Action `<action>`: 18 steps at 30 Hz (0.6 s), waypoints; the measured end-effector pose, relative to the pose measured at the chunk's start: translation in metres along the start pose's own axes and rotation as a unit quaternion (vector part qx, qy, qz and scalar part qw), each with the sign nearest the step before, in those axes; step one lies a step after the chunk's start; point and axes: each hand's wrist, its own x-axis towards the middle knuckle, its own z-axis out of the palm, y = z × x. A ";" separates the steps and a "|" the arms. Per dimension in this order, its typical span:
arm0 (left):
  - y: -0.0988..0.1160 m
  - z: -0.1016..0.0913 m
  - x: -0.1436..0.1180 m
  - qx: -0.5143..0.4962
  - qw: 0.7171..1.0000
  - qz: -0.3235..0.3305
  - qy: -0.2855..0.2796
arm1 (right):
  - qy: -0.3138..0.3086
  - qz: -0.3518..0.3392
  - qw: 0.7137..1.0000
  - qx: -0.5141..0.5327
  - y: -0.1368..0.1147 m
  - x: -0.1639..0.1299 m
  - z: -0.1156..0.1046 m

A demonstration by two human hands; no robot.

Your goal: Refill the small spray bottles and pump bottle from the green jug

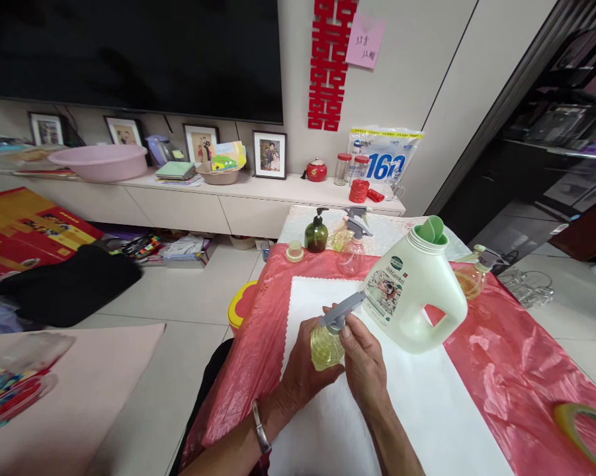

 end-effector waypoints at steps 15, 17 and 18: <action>0.016 -0.003 0.004 0.031 1.000 0.005 0.000 | 0.080 -0.044 0.995 -0.035 0.012 -0.012 0.014; 0.015 -0.003 0.005 0.031 0.999 0.008 -0.004 | 0.092 -0.049 0.994 -0.038 0.013 -0.012 0.015; 0.015 -0.003 0.005 0.030 1.000 0.006 -0.004 | 0.099 -0.051 0.993 -0.042 0.014 -0.012 0.015</action>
